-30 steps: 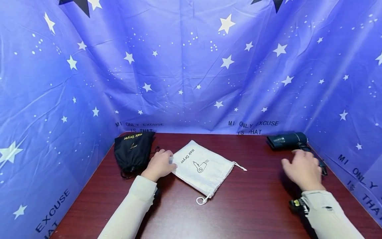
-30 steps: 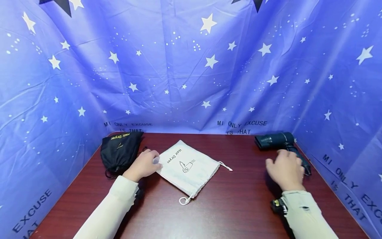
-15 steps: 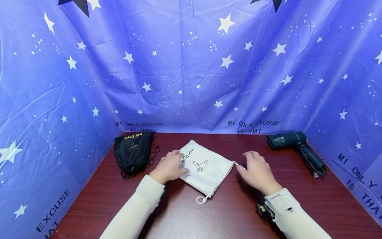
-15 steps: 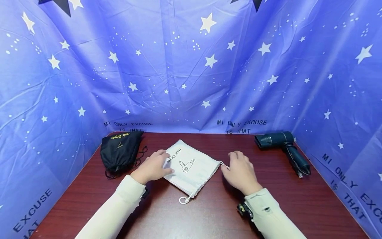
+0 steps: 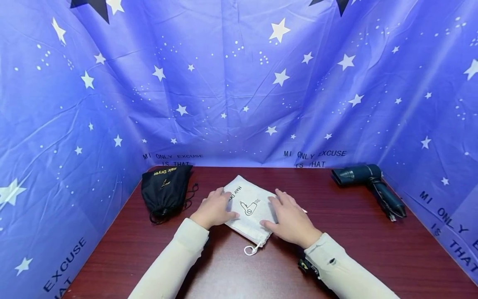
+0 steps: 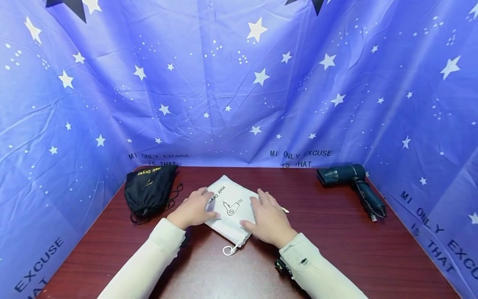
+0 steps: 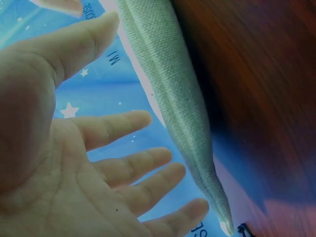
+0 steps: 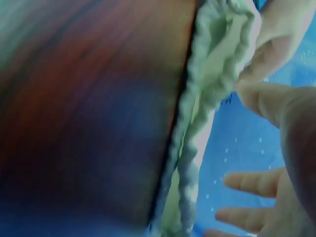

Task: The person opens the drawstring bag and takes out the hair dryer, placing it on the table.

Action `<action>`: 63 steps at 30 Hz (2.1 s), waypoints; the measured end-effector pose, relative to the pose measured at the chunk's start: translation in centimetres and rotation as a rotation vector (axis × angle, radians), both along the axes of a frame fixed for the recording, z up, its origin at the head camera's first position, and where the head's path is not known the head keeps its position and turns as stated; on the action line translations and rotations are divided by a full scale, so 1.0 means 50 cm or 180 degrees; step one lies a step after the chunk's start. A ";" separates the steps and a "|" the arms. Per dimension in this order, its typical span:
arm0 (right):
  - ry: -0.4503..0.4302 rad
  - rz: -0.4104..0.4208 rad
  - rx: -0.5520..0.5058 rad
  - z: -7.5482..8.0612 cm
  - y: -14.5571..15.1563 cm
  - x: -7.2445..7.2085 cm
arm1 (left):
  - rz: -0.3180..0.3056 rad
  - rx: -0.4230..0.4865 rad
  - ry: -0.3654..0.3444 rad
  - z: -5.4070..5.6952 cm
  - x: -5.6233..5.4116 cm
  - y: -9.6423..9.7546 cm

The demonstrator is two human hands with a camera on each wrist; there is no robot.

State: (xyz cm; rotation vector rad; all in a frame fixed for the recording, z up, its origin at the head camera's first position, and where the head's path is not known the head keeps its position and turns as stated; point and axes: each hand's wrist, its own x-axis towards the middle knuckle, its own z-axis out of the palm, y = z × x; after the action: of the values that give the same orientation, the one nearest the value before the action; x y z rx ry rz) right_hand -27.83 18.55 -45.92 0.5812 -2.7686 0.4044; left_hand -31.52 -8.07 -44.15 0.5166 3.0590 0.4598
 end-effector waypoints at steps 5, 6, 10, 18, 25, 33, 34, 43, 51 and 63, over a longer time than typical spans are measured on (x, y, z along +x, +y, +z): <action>-0.0049 0.0161 0.0143 -0.001 -0.031 -0.002 | -0.0038 -0.0035 -0.0099 -0.008 -0.003 0.003; -0.0081 0.0177 0.0157 -0.001 -0.037 -0.002 | -0.0052 -0.0049 -0.0115 -0.008 -0.001 0.004; -0.0309 0.0183 0.0151 -0.002 -0.050 -0.003 | -0.0105 -0.0139 -0.0181 -0.010 0.008 0.003; -0.0611 0.0214 0.0394 -0.006 -0.047 -0.006 | -0.0088 -0.0227 -0.0142 -0.009 0.014 0.009; -0.0627 0.0260 0.0535 -0.001 -0.052 -0.007 | -0.0014 -0.0322 -0.0092 -0.018 0.010 0.013; -0.0653 0.0149 0.0594 0.006 -0.052 -0.009 | -0.0014 -0.0415 -0.0057 -0.019 0.006 0.017; -0.0668 0.0146 0.0590 0.007 -0.052 -0.009 | -0.0013 -0.0423 -0.0066 -0.019 0.005 0.018; -0.0701 0.0135 0.0557 0.006 -0.045 -0.008 | -0.0022 -0.0433 -0.0075 -0.013 0.007 0.025; -0.0694 0.0039 0.0512 0.004 -0.021 -0.002 | -0.0042 -0.0471 -0.0033 -0.015 0.007 0.048; -0.0679 -0.0055 0.0577 0.002 0.018 0.009 | -0.0070 -0.0487 -0.0041 -0.015 0.022 0.071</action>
State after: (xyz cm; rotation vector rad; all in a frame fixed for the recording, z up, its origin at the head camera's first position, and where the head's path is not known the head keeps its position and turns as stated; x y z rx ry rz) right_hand -27.39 19.44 -45.81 0.5861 -3.0353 0.2238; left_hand -30.43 -4.50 -44.90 0.5382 3.0397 0.2251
